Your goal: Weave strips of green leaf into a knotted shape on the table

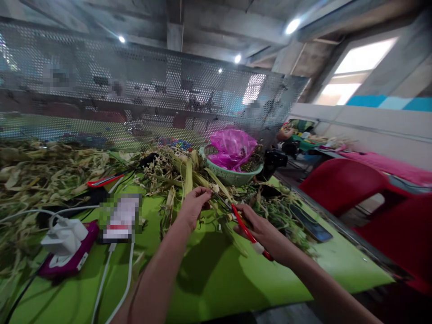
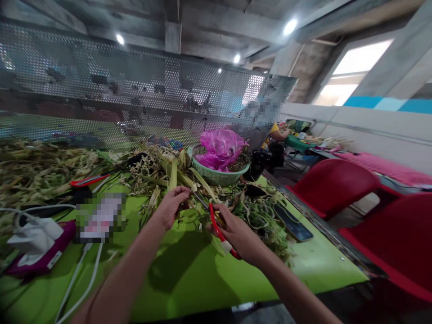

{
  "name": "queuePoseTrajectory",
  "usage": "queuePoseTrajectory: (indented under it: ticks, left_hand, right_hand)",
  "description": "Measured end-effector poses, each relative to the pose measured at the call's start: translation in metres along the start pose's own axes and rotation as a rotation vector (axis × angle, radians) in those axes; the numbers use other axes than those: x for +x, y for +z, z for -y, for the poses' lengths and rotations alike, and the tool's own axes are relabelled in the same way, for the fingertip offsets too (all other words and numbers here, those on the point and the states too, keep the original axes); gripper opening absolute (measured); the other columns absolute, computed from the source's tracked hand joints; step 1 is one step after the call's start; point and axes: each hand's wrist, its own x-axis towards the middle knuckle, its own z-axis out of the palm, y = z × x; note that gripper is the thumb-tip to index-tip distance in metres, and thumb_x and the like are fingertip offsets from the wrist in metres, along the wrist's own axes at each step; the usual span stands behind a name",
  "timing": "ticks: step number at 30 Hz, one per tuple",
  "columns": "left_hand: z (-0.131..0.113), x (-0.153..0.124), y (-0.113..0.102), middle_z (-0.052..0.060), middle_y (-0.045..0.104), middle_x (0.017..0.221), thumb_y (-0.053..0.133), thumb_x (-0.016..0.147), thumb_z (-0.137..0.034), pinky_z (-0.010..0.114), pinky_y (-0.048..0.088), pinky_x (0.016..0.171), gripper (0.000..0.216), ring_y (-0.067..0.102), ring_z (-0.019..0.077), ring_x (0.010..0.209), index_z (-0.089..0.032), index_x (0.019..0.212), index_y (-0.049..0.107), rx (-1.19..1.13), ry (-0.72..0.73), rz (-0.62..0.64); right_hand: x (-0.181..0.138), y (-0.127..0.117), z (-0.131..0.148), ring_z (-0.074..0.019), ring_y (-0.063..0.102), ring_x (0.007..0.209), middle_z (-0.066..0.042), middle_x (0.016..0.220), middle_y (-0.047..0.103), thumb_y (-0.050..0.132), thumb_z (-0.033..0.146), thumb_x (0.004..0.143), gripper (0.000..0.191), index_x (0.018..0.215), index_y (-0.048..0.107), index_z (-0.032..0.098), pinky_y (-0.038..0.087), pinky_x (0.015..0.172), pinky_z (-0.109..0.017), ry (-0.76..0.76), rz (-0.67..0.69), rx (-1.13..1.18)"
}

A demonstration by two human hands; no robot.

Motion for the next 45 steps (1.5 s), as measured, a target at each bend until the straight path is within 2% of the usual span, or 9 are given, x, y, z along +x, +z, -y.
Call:
queuePoseTrajectory:
  ticks: [5, 13, 20, 23, 28, 33, 36, 40, 45]
  left_hand:
    - [0.0, 0.0, 0.0, -0.002, 0.056, 0.067, 0.073, 0.059, -0.023, 0.019, 0.041, 0.051, 0.018, 0.047, 0.0066, 0.053, -0.017, 0.07, 0.061, -0.015, -0.02, -0.005]
    - [0.001, 0.001, 0.0, -0.002, 0.057, 0.07, 0.071, 0.058, -0.022, 0.019, 0.041, 0.05, 0.016, 0.048, 0.0066, 0.054, -0.016, 0.07, 0.062, -0.045, -0.03, 0.01]
    - [0.0, 0.001, -0.002, -0.003, 0.057, 0.067, 0.075, 0.058, -0.024, 0.019, 0.041, 0.051, 0.02, 0.047, 0.0056, 0.052, -0.016, 0.072, 0.063, -0.056, -0.051, 0.024]
    - [0.0, 0.001, -0.001, -0.003, 0.057, 0.065, 0.079, 0.058, -0.026, 0.018, 0.039, 0.05, 0.023, 0.047, 0.0053, 0.051, -0.015, 0.073, 0.064, -0.05, -0.074, 0.03]
    - [0.002, 0.006, -0.004, -0.001, 0.061, 0.069, 0.072, 0.067, -0.023, 0.018, 0.04, 0.049, 0.018, 0.049, 0.0058, 0.051, -0.016, 0.083, 0.068, -0.098, -0.097, 0.02]
    - [0.0, 0.008, -0.005, 0.002, 0.062, 0.071, 0.064, 0.07, -0.01, 0.023, 0.049, 0.061, 0.016, 0.059, 0.0098, 0.058, -0.013, 0.086, 0.065, -0.191, -0.096, 0.018]
    - [-0.003, 0.007, -0.005, 0.002, 0.063, 0.072, 0.066, 0.069, -0.008, 0.025, 0.051, 0.062, 0.017, 0.062, 0.0114, 0.061, -0.013, 0.085, 0.063, -0.243, -0.076, 0.007]
    - [-0.005, 0.007, -0.007, 0.0, 0.063, 0.072, 0.071, 0.066, -0.007, 0.023, 0.049, 0.058, 0.019, 0.06, 0.0099, 0.061, -0.014, 0.081, 0.061, -0.281, -0.084, -0.052]
    - [-0.005, 0.007, -0.007, -0.004, 0.059, 0.065, 0.08, 0.058, -0.012, 0.017, 0.039, 0.046, 0.027, 0.051, 0.0046, 0.051, -0.014, 0.078, 0.062, -0.273, -0.065, -0.092]
  right_hand:
    - [0.002, 0.0, 0.0, -0.0201, 0.052, 0.086, -0.002, 0.096, 0.057, 0.057, 0.044, 0.085, 0.034, 0.112, 0.05, 0.024, 0.041, 0.079, -0.029, -0.04, 0.012, 0.06]
    - [0.002, -0.002, 0.003, -0.0201, 0.05, 0.084, -0.002, 0.092, 0.055, 0.059, 0.051, 0.082, 0.037, 0.107, 0.054, 0.024, 0.041, 0.079, -0.029, -0.02, 0.021, 0.139]
    - [0.009, 0.006, -0.018, -0.0157, 0.046, 0.069, 0.002, 0.076, 0.053, 0.059, 0.047, 0.083, 0.029, 0.1, 0.056, 0.023, 0.038, 0.064, -0.026, -0.007, -0.021, 0.117]
    - [0.011, 0.007, -0.021, -0.0159, 0.047, 0.068, 0.001, 0.075, 0.054, 0.061, 0.048, 0.081, 0.03, 0.097, 0.057, 0.023, 0.039, 0.062, -0.026, 0.001, -0.059, 0.133]
    - [0.008, 0.005, -0.017, -0.0192, 0.054, 0.082, 0.0, 0.084, 0.059, 0.06, 0.046, 0.083, 0.034, 0.108, 0.056, 0.024, 0.044, 0.074, -0.028, -0.014, -0.077, 0.209]
    - [0.002, 0.004, -0.013, -0.0171, 0.051, 0.076, 0.0, 0.083, 0.057, 0.064, 0.049, 0.08, 0.045, 0.116, 0.051, 0.026, 0.046, 0.067, -0.027, 0.038, -0.118, 0.254]
    - [-0.002, 0.003, -0.012, -0.0177, 0.052, 0.08, -0.001, 0.088, 0.057, 0.065, 0.05, 0.078, 0.051, 0.12, 0.047, 0.027, 0.047, 0.07, -0.027, 0.051, -0.123, 0.262]
    - [-0.007, 0.002, -0.015, -0.0205, 0.054, 0.092, -0.004, 0.099, 0.057, 0.063, 0.052, 0.08, 0.054, 0.124, 0.045, 0.027, 0.047, 0.08, -0.029, 0.039, -0.07, 0.245]
    - [-0.008, 0.011, -0.019, -0.0213, 0.054, 0.099, -0.005, 0.105, 0.057, 0.057, 0.052, 0.084, 0.051, 0.126, 0.044, 0.027, 0.046, 0.088, -0.032, 0.054, -0.075, 0.264]
